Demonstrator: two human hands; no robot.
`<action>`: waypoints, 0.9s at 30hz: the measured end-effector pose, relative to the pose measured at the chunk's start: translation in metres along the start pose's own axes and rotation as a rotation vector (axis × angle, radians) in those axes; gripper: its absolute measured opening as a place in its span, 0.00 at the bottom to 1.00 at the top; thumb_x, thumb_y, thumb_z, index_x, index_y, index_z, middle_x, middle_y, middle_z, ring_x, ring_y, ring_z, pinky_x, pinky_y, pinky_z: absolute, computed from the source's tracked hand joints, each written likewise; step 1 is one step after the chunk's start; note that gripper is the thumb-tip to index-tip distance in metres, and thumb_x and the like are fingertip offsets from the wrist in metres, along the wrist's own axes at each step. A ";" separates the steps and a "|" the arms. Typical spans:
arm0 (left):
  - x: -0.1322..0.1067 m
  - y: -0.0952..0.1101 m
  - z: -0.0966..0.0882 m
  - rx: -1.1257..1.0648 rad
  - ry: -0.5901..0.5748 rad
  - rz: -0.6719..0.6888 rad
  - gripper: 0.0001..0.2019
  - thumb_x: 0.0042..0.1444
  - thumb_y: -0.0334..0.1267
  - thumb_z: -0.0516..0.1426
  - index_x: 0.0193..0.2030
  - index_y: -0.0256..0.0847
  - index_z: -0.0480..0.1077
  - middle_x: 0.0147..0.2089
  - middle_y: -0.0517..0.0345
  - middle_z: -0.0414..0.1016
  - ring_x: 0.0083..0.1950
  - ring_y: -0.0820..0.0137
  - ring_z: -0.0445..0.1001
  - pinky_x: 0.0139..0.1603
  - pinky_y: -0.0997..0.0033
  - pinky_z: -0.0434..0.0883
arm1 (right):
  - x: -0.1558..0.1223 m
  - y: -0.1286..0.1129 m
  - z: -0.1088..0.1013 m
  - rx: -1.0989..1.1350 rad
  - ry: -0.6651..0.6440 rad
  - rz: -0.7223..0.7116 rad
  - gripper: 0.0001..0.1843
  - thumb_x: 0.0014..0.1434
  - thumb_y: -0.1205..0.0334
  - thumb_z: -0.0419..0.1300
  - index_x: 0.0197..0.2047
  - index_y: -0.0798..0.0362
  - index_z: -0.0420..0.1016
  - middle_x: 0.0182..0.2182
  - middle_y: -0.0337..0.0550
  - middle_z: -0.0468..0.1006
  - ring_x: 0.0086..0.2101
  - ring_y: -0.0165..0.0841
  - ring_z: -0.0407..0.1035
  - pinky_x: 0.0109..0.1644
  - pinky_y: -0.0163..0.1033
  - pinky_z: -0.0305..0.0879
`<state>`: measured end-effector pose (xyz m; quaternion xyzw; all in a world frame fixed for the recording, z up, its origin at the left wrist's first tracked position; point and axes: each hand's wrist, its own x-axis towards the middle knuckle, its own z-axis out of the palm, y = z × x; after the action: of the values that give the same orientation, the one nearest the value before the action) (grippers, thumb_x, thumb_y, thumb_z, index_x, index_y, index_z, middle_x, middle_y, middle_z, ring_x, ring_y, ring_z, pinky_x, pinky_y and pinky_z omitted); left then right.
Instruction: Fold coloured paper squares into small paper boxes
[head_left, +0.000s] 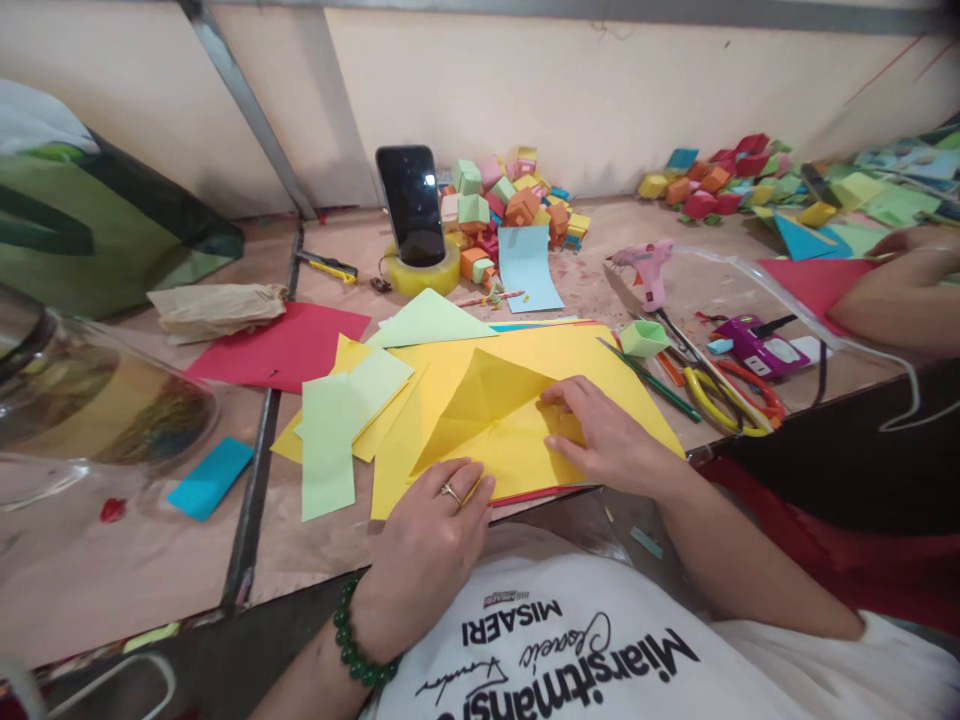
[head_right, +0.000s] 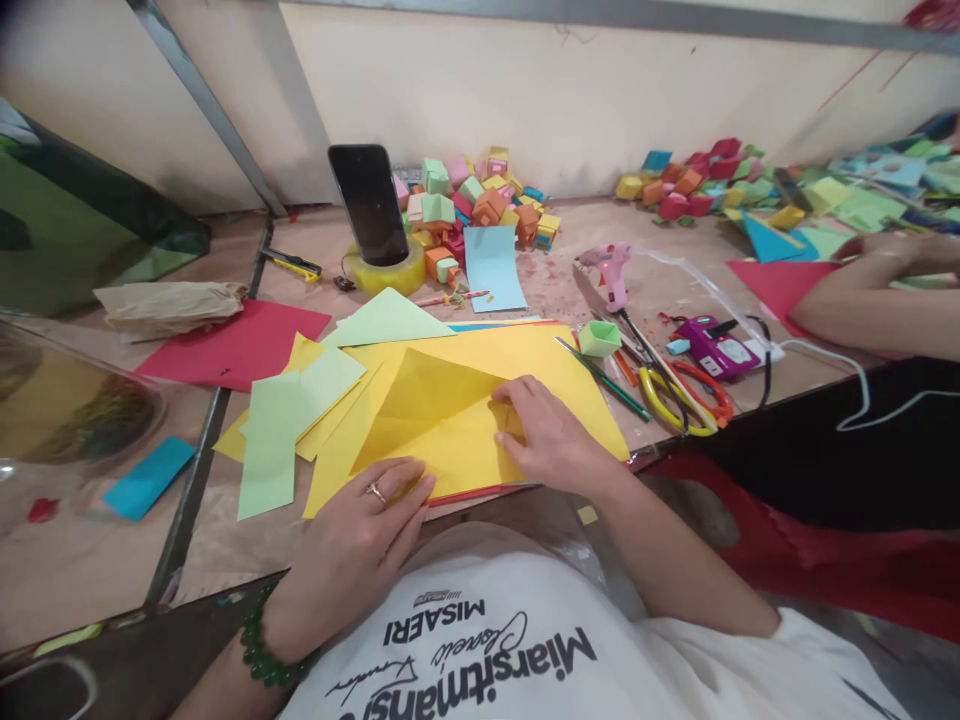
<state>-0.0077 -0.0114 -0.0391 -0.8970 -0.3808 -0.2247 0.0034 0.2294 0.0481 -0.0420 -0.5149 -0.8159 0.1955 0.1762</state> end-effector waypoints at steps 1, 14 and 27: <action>-0.001 0.000 0.000 0.001 -0.011 -0.004 0.12 0.61 0.28 0.49 0.45 0.31 0.73 0.44 0.45 0.76 0.47 0.62 0.72 0.46 0.61 0.76 | 0.000 0.004 -0.001 0.016 0.001 -0.002 0.14 0.55 0.67 0.55 0.46 0.54 0.64 0.43 0.50 0.70 0.46 0.41 0.66 0.50 0.48 0.67; -0.006 0.012 0.005 0.036 -0.044 -0.056 0.13 0.60 0.37 0.55 0.47 0.30 0.70 0.43 0.44 0.75 0.45 0.58 0.70 0.46 0.54 0.73 | -0.006 -0.038 0.010 -0.136 0.032 -0.502 0.11 0.60 0.71 0.52 0.34 0.50 0.75 0.33 0.44 0.76 0.36 0.36 0.64 0.39 0.41 0.63; 0.000 0.017 0.004 0.140 -0.094 -0.058 0.15 0.61 0.41 0.54 0.48 0.33 0.70 0.44 0.45 0.75 0.48 0.57 0.70 0.49 0.54 0.70 | -0.019 -0.008 -0.002 -0.273 0.199 -0.433 0.16 0.62 0.74 0.49 0.35 0.53 0.76 0.35 0.47 0.79 0.35 0.35 0.64 0.38 0.40 0.62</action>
<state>0.0058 -0.0232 -0.0394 -0.8927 -0.4210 -0.1552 0.0415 0.2321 0.0285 -0.0380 -0.3640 -0.9044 -0.0102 0.2222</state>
